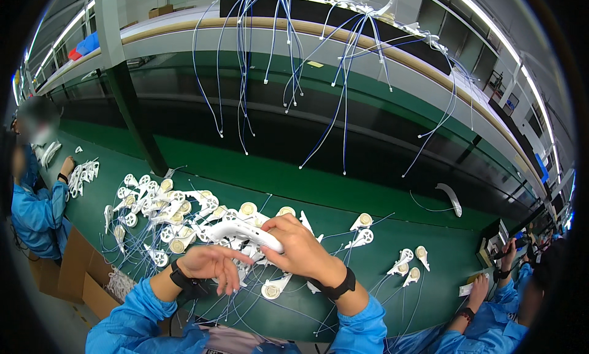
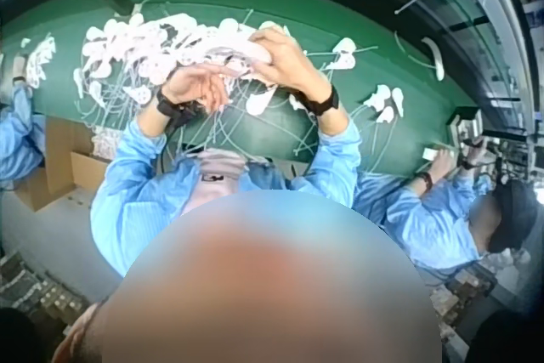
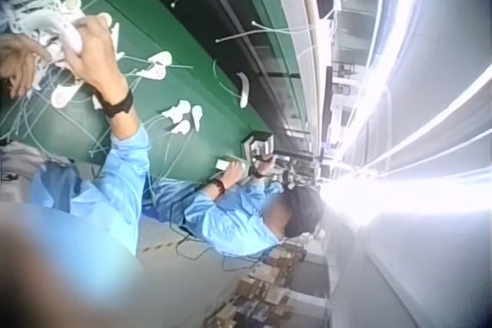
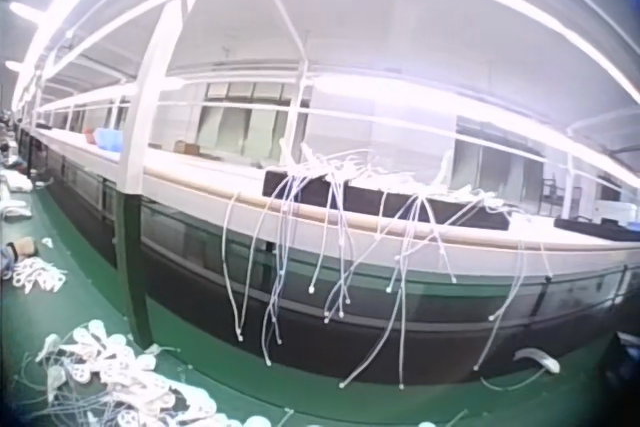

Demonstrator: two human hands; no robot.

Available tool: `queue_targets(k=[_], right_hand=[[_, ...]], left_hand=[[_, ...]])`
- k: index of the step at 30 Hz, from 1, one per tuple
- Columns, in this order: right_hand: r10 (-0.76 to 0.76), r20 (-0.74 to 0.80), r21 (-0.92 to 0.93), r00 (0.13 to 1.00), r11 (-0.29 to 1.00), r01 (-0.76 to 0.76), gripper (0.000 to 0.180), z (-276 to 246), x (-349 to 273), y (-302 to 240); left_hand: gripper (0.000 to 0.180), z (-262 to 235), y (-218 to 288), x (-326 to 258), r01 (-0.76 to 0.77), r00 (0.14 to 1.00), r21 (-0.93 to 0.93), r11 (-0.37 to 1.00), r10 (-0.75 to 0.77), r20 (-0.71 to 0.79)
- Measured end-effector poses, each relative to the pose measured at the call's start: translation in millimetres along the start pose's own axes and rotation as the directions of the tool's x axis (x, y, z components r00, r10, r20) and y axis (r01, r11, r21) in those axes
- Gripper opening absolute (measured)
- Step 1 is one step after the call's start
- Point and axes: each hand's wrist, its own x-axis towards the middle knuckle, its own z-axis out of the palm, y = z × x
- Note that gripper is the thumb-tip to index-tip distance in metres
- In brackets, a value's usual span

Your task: The worker is assembling small white plastic housing components and routing wires through them.

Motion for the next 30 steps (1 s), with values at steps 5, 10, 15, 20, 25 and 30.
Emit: queue_targets(k=[5,10,15,20,25,30], right_hand=[[0.012,-0.144,0.205,0.989,0.979,0.018,0.023,-8.6,-10.6,-7.3],[-0.102,-0.091,0.429,0.991,0.894,0.131,0.022,-16.1,-14.0,-18.6],[-0.145,-0.045,0.402,0.988,0.903,0.150,0.024,-15.4,-11.9,-20.2],[-0.033,-0.086,0.396,0.996,0.916,0.064,0.044,-19.0,-11.5,-18.2],[0.134,-0.132,0.692,0.982,0.722,-0.006,0.086,-16.7,-23.8,19.1],[0.265,-0.210,0.715,0.941,0.698,-0.037,0.056,-19.7,-23.3,27.9]], left_hand=[[0.067,11.6,-4.4,-0.3,0.177,0.972,0.268,0.947,-0.125,-0.200],[0.101,11.1,-19.0,8.3,0.058,0.965,-0.353,0.934,0.039,0.261],[0.096,41.1,-18.0,19.1,0.081,0.970,-0.292,0.953,-0.008,0.242],[0.057,52.6,-17.7,18.2,-0.063,0.988,-0.246,0.967,0.095,0.121],[0.047,64.3,-9.7,15.3,-0.012,0.995,-0.108,0.994,0.001,-0.103],[0.044,61.2,-3.6,3.8,-0.062,0.984,0.011,0.998,0.063,-0.169]])
